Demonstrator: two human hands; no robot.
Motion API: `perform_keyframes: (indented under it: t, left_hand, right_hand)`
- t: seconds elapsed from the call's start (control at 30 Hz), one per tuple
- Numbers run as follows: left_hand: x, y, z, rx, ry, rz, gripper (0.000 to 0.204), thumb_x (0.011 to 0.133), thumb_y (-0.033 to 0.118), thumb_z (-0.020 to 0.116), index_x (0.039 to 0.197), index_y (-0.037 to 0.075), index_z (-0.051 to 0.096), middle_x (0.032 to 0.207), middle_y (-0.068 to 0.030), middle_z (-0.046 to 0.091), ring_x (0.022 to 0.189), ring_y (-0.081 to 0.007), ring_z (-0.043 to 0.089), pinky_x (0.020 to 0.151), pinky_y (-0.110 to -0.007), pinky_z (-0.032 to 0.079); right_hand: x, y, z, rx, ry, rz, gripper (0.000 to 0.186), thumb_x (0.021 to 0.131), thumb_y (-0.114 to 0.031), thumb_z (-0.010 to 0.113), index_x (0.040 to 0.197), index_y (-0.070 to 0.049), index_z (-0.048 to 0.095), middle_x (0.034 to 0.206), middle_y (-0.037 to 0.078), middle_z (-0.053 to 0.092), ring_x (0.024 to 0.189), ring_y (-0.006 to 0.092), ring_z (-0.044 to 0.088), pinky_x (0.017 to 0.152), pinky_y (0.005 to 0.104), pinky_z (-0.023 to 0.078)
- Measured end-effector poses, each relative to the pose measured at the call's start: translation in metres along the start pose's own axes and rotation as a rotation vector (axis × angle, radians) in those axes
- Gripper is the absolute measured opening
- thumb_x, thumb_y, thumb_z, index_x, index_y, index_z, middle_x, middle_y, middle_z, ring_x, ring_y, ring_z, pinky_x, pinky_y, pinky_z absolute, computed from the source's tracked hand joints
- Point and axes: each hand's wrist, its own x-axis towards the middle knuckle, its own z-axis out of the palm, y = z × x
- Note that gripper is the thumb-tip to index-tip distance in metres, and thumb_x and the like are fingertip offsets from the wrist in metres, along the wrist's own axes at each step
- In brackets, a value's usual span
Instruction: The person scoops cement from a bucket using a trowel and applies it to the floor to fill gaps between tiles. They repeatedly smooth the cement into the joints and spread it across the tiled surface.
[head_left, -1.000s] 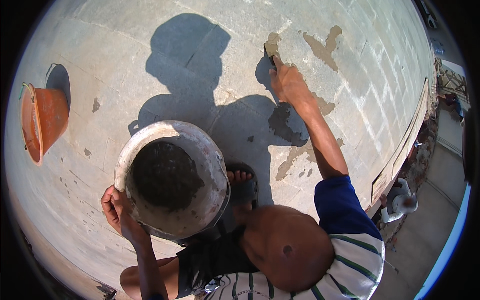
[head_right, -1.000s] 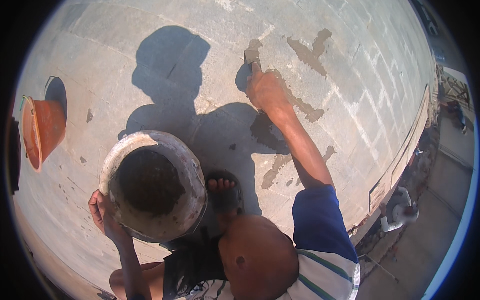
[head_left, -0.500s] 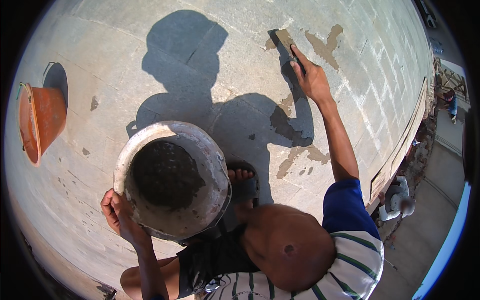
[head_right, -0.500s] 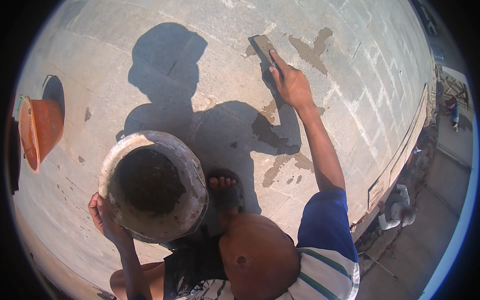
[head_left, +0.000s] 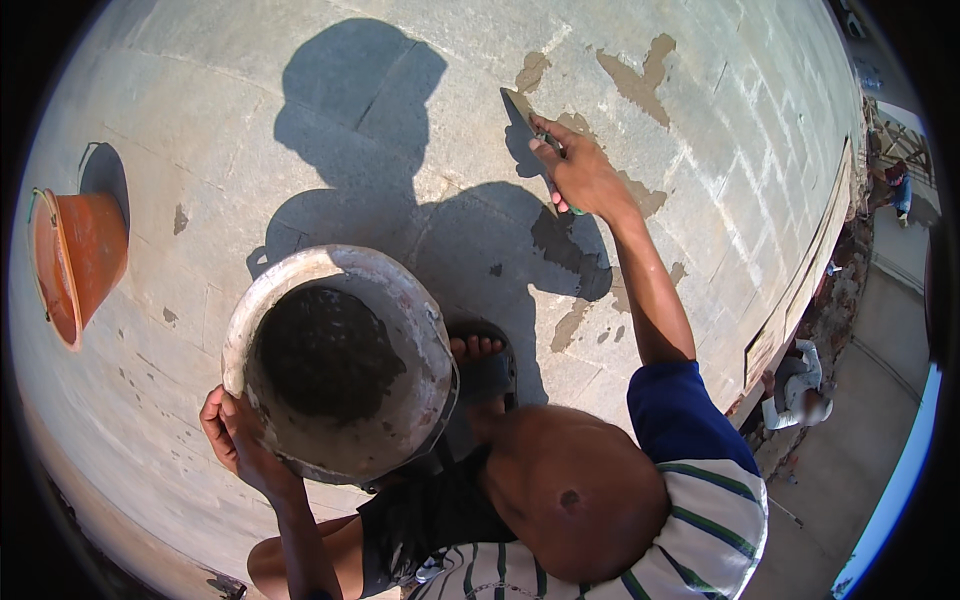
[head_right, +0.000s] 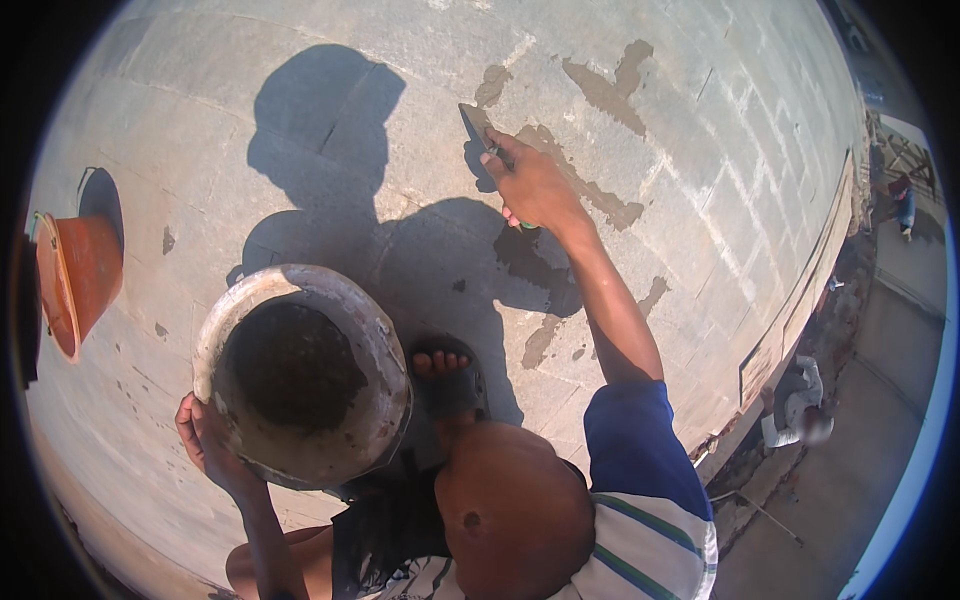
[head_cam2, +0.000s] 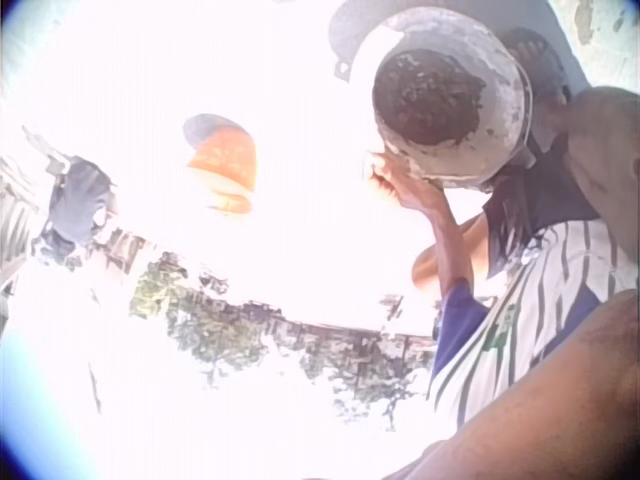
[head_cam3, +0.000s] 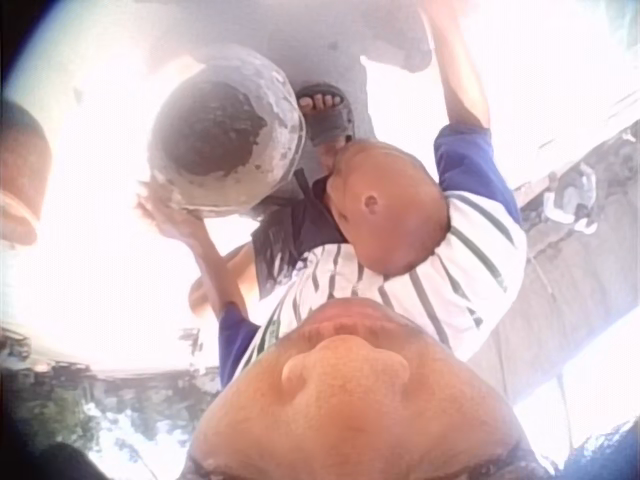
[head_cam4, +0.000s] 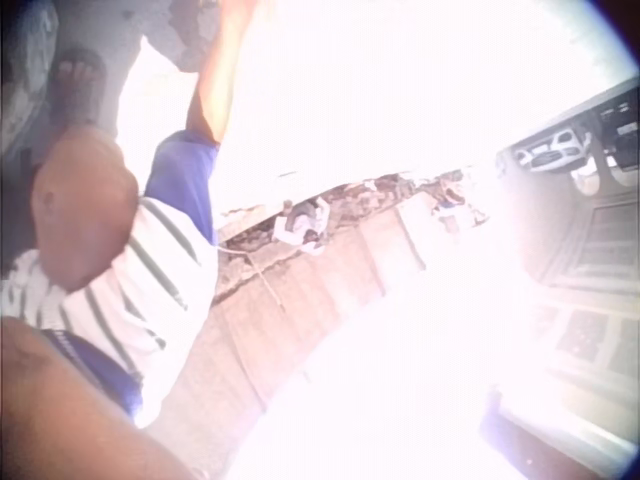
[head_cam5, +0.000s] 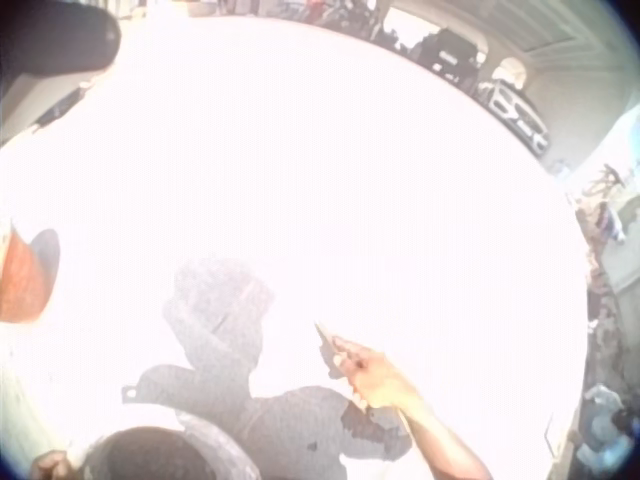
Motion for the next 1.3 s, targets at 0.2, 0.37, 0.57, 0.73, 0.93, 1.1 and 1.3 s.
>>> perform_keyframes:
  t: [0.2,0.37,0.57,0.73,0.93,1.1,1.3]
  left_hand:
    - [-0.002,-0.003,-0.004,-0.027,0.024,-0.015,0.021,0.096,0.024,0.053,0.109,0.007,0.054,0.104,-0.0027,0.055,0.097,-0.0119,0.05,0.087,-0.028,0.041]
    - [-0.001,-0.007,-0.006,-0.05,0.023,-0.008,0.021,0.096,0.024,0.053,0.109,0.007,0.054,0.103,-0.0024,0.055,0.097,-0.0117,0.05,0.087,-0.028,0.041]
    - [-0.001,-0.005,-0.005,-0.049,0.008,-0.014,0.021,0.096,0.024,0.053,0.109,0.007,0.054,0.102,-0.0019,0.054,0.096,-0.0111,0.05,0.086,-0.027,0.04]
    - [-0.002,-0.002,-0.001,-0.03,0.009,-0.001,0.021,0.096,0.024,0.053,0.109,0.007,0.054,0.102,-0.0019,0.054,0.095,-0.0109,0.05,0.086,-0.027,0.04]
    - [-0.001,-0.005,-0.004,-0.02,0.018,-0.006,0.021,0.096,0.024,0.053,0.109,0.007,0.054,0.102,-0.0017,0.055,0.095,-0.0111,0.05,0.086,-0.027,0.04]
    - [-0.002,-0.006,-0.006,-0.025,0.001,0.013,0.021,0.096,0.024,0.053,0.109,0.007,0.055,0.103,-0.0014,0.054,0.095,-0.0109,0.05,0.087,-0.027,0.04]
    - [0.003,-0.009,-0.011,0.004,0.009,-0.006,0.022,0.096,0.025,0.053,0.109,0.007,0.055,0.102,-0.0013,0.054,0.095,-0.0111,0.051,0.086,-0.027,0.04]
  right_hand:
    - [0.01,0.024,-0.015,-0.058,0.2,-0.205,0.047,0.093,-0.031,0.052,0.137,-0.017,0.045,0.074,0.018,0.066,0.057,0.0199,0.064,0.062,0.0376,0.05]
    - [0.039,0.045,-0.023,-0.243,0.41,-0.289,0.045,0.093,-0.031,0.051,0.136,-0.017,0.046,0.081,0.023,0.066,0.068,0.0338,0.067,0.071,0.0418,0.051]
    - [0.036,0.034,-0.001,-0.062,0.255,-0.203,0.047,0.093,-0.031,0.051,0.137,-0.012,0.045,0.064,0.014,0.062,0.054,0.0212,0.062,0.061,0.037,0.051]
    - [0.01,0.027,0.018,0.259,0.019,-0.096,0.049,0.094,-0.03,0.052,0.138,-0.011,0.043,0.066,0.009,0.059,0.052,0.0121,0.058,0.05,0.0299,0.046]
    - [0.019,0.038,-0.005,-0.108,0.358,-0.213,0.046,0.093,-0.032,0.052,0.136,-0.017,0.044,0.085,0.024,0.065,0.076,0.0408,0.064,0.072,0.0432,0.051]
    - [0.04,0.078,-0.05,-0.473,0.352,-0.51,0.049,0.092,-0.035,0.054,0.138,-0.024,0.04,0.105,0.02,0.064,0.092,0.0406,0.061,0.081,0.0475,0.049]
    - [0.082,0.084,-0.159,-0.695,0.085,-0.408,0.058,0.087,-0.02,0.061,0.138,-0.037,0.04,0.114,0.006,0.065,0.099,0.0285,0.061,0.094,0.0438,0.046]
